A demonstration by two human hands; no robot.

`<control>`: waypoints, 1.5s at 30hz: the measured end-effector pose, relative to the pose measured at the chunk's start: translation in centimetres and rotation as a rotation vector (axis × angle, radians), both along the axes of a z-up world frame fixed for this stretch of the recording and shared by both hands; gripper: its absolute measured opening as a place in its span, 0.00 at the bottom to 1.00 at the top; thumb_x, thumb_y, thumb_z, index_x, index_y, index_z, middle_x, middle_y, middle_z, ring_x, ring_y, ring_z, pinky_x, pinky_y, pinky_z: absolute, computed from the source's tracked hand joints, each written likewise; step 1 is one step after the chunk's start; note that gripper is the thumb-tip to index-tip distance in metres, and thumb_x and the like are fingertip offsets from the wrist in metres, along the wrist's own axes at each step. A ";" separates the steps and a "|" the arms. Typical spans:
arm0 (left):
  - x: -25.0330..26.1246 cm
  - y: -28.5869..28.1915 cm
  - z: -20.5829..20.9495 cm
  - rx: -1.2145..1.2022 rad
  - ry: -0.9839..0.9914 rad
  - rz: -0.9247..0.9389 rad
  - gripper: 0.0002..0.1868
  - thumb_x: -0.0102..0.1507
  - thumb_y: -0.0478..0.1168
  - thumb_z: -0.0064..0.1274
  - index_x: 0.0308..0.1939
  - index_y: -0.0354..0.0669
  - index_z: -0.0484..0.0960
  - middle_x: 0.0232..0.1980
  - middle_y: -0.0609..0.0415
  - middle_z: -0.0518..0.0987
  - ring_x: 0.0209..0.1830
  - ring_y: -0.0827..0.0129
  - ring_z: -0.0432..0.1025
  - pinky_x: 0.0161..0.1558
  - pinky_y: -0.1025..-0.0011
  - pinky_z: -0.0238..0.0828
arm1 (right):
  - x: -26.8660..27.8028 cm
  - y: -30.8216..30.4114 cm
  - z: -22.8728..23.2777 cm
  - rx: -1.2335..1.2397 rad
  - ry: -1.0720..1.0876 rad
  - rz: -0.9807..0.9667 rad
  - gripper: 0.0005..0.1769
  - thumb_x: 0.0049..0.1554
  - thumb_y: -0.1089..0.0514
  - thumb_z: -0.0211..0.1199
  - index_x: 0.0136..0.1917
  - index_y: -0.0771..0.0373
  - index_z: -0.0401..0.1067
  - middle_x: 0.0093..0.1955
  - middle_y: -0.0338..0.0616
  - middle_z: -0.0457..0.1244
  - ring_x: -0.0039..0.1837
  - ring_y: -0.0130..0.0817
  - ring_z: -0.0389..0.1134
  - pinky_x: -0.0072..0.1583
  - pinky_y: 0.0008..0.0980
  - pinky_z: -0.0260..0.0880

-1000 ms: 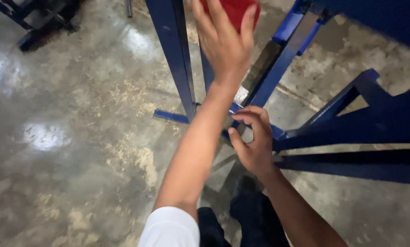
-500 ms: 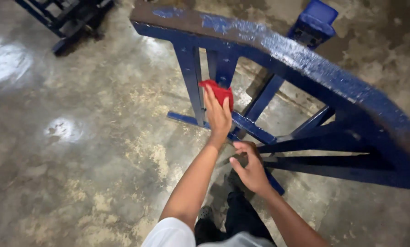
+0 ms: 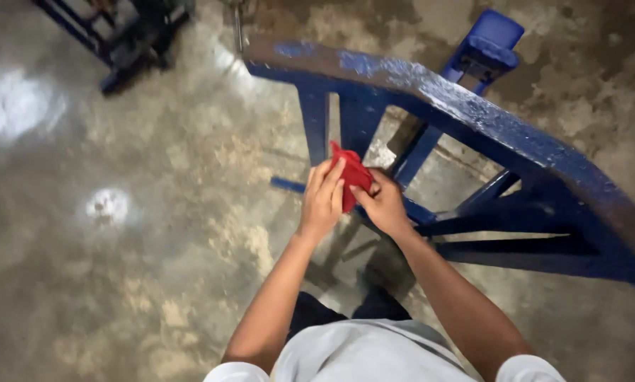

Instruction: Cleaning and wiping down gym weights and machinery frame with a red cloth.

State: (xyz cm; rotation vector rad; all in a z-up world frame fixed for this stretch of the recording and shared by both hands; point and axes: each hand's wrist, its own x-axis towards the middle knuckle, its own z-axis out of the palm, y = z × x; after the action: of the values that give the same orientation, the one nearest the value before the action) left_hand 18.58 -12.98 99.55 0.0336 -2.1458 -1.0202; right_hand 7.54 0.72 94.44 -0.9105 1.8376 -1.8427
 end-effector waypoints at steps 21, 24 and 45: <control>-7.6 -13.8 -3.4 0.603 0.145 -0.149 0.41 0.69 0.37 0.49 0.81 0.37 0.43 0.84 0.34 0.46 0.81 0.38 0.52 0.78 0.56 0.50 | 1.1 -17.5 2.5 -0.227 0.224 -0.503 0.37 0.65 0.69 0.58 0.82 0.65 0.47 0.84 0.57 0.49 0.86 0.41 0.48 0.82 0.38 0.47; -7.4 -14.9 -6.9 0.261 -0.137 -0.012 0.36 0.72 0.37 0.50 0.79 0.31 0.51 0.82 0.30 0.52 0.83 0.38 0.50 0.80 0.56 0.46 | 1.6 -16.9 0.7 0.125 0.409 -0.565 0.36 0.64 0.70 0.61 0.81 0.68 0.52 0.83 0.59 0.50 0.85 0.47 0.47 0.82 0.41 0.43; -7.9 -17.4 -2.8 0.386 -0.191 -0.514 0.50 0.70 0.60 0.46 0.79 0.27 0.40 0.80 0.30 0.55 0.82 0.45 0.51 0.78 0.59 0.45 | 1.3 -19.3 -0.6 0.170 0.371 -0.624 0.41 0.61 0.70 0.53 0.83 0.67 0.41 0.86 0.61 0.42 0.85 0.52 0.45 0.79 0.39 0.46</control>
State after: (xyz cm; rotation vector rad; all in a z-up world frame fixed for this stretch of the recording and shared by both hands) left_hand 10.73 -30.42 96.79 -0.2575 -2.1405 -1.7821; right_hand 8.86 -18.63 93.83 -0.6964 2.7032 -1.8861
